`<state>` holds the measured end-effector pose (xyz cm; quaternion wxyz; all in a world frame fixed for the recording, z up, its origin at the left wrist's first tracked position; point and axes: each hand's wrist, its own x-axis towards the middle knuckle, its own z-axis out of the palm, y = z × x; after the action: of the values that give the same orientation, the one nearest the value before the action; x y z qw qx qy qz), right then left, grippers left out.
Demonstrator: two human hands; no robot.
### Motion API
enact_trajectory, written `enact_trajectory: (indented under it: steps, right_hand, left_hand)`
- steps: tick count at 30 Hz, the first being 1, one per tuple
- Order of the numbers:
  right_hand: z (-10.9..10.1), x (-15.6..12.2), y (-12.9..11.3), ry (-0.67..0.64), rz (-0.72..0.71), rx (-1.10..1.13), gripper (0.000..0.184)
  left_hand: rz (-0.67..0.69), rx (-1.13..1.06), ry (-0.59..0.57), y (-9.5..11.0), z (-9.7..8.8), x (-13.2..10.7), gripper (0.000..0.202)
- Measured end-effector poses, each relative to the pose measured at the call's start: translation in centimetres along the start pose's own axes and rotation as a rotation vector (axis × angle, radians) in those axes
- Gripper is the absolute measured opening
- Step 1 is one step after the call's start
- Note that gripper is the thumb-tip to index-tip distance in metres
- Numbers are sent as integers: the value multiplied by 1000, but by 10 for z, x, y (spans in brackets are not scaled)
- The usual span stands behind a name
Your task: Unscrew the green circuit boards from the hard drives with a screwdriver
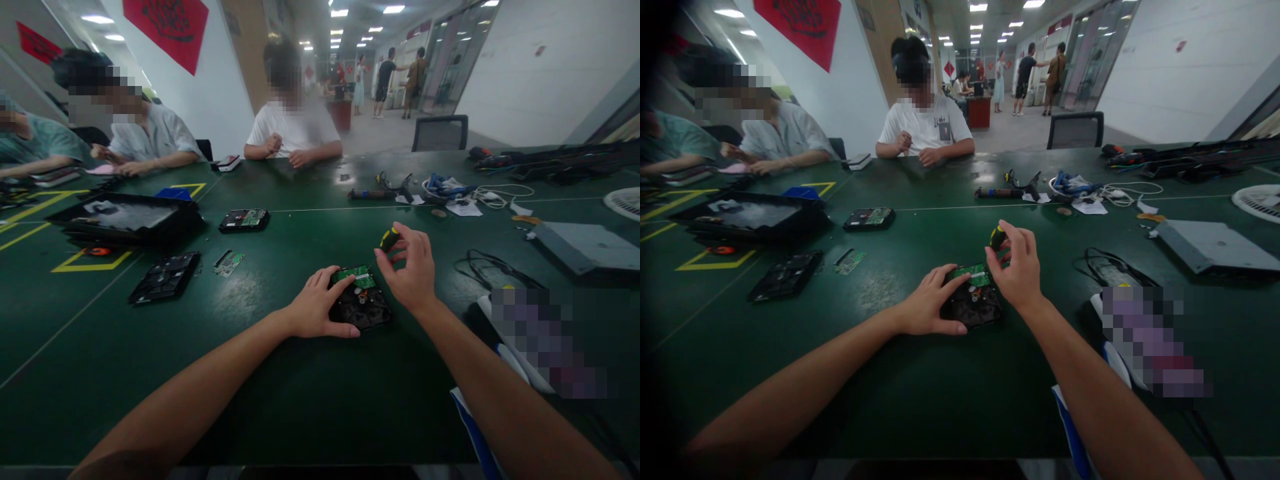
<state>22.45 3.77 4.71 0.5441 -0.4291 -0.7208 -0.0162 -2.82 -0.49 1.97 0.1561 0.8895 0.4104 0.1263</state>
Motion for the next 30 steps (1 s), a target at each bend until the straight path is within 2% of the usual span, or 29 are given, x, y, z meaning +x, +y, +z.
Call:
enact_trajectory:
  steps: [25, 30]
  right_hand:
    - [5, -3, 5, -53, 18, 70, 69]
    - [6, -4, 6, -2, 9, 40, 69]
  left_hand:
    - [-2, 11, 14, 1, 0, 0, 121]
    - [6, 0, 21, 0, 1, 0, 121]
